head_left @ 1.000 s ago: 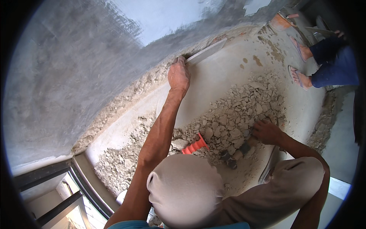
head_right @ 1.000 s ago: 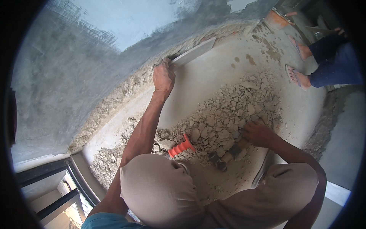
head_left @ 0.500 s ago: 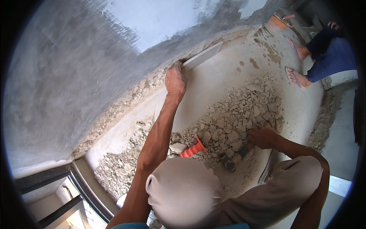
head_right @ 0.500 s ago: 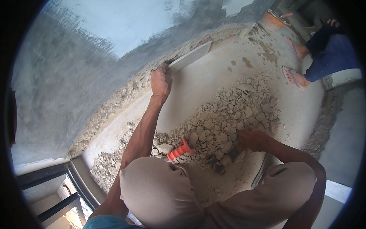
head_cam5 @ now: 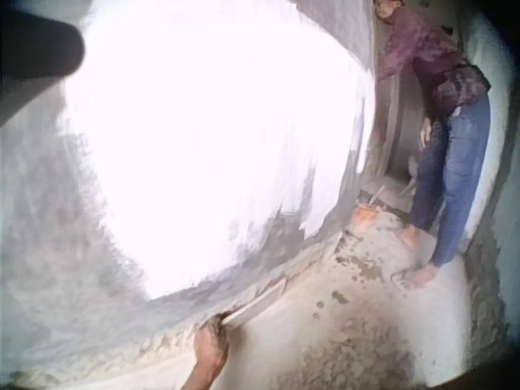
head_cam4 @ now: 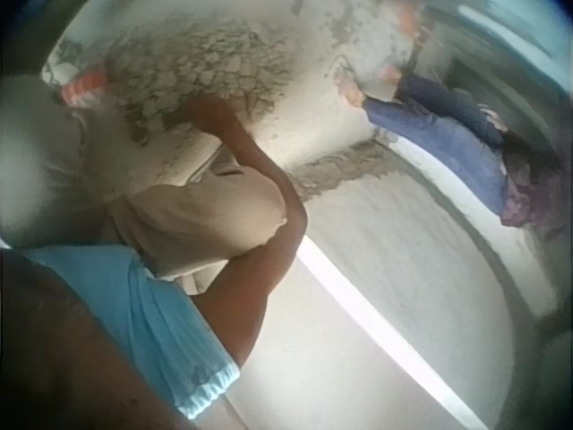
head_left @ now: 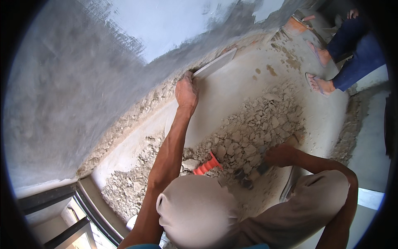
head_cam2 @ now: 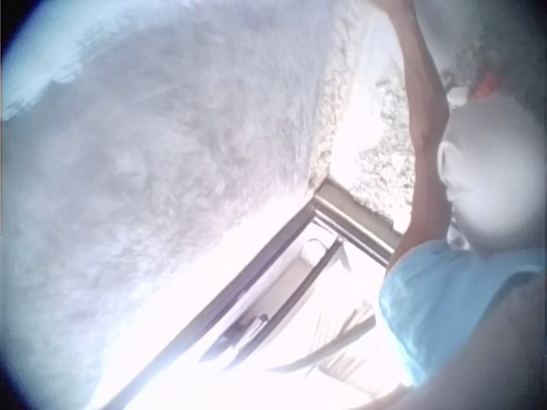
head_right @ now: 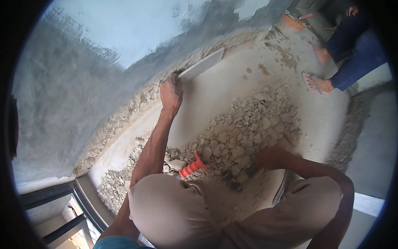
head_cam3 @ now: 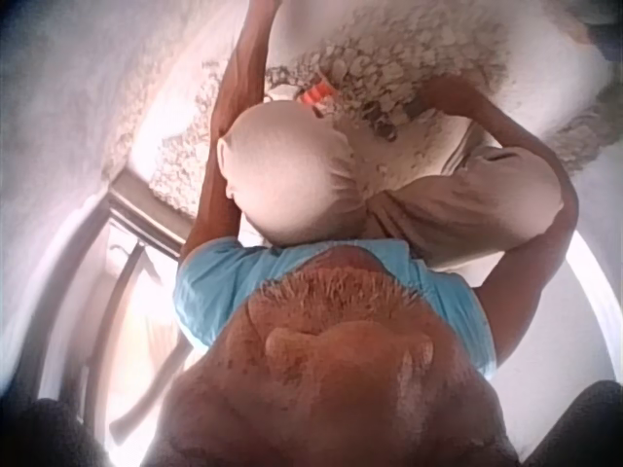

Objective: The person uses a hammer and chisel to chip away at a concrete floor, preparing the surface. They then place a rectangular tile into the prepared area and tap it with the hammer to set it in place.

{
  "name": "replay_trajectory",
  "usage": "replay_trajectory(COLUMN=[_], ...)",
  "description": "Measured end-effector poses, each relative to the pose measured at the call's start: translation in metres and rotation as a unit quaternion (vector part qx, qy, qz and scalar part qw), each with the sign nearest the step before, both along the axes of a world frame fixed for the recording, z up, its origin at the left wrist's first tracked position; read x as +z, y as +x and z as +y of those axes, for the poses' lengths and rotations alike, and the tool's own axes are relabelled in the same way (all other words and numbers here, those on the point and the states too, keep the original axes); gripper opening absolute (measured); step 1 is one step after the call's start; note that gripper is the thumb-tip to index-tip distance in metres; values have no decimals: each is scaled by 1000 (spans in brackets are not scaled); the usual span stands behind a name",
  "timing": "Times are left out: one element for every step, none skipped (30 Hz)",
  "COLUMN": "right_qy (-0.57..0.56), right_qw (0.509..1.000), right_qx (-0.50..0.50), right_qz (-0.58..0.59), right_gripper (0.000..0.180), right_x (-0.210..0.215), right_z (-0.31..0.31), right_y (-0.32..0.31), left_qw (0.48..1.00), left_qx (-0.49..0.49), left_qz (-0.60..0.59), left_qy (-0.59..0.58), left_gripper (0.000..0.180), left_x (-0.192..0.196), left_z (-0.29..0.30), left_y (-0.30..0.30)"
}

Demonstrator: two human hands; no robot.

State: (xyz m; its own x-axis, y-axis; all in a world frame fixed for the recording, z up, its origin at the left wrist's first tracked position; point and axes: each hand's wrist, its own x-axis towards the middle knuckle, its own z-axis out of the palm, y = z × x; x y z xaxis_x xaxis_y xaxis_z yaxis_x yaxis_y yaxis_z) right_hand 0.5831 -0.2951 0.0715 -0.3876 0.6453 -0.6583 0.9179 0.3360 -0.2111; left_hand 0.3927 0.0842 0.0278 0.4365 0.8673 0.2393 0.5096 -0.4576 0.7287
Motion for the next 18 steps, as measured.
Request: replay_trajectory(right_qy=[7,15,17,20,22,41,61,80,75,69,64,64,65,64,65,65,66,60], right_qw=[1000,1000,1000,1000,1000,999,998,996,996,997,997,997,997,997,997,997,997,997], right_qx=[7,13,11,8,5,7,10,15,18,20,23,27,32,35,30,25,20,20], right_qz=[2,4,7,11,15,25,34,44,41,38,37,35,33,29,33,37,41,34], right_gripper=[30,30,30,31,31,31,31,31,30,30,29,29,28,28,27,26,26,26], right_x=[-1,-2,-5,-7,-10,-12,-15,-12,-10,-8,-6,-4,-2,-1,-1,-1,-1,0], right_z=[0,-1,-3,-4,-7,-10,-14,-12,-11,-9,-5,-2,1,2,1,1,1,1], right_y=[0,1,2,4,5,6,7,7,6,5,2,0,-1,-1,-1,-1,-2,-2], left_qw=[1000,1000,1000,1000,1000,1000,999,999,998,999,998,998,998,998,999,999,999,999], left_qx=[3,6,9,11,12,16,20,27,33,35,38,41,42,42,42,39,36,32], left_qz=[-5,-9,-12,-17,-16,-19,-23,-26,-43,-42,-38,-35,-33,-32,-31,-23,-14,-5], left_qy=[2,0,-1,-3,-1,-5,-8,-12,-13,3,19,34,28,20,13,7,2,-3], left_gripper=[17,17,16,16,14,14,14,14,13,14,15,16,17,18,19,19,19,19], left_x=[-1,-2,-3,-4,-4,-5,-5,-6,-6,-9,-12,-16,-20,-19,-19,-18,-17,-15], left_z=[0,0,0,0,-1,-1,-2,-2,-3,-2,0,2,3,2,1,0,-1,-2], left_y=[0,0,0,1,0,0,1,0,-1,-1,-2,-3,-4,-4,-3,-4,-4,-3])
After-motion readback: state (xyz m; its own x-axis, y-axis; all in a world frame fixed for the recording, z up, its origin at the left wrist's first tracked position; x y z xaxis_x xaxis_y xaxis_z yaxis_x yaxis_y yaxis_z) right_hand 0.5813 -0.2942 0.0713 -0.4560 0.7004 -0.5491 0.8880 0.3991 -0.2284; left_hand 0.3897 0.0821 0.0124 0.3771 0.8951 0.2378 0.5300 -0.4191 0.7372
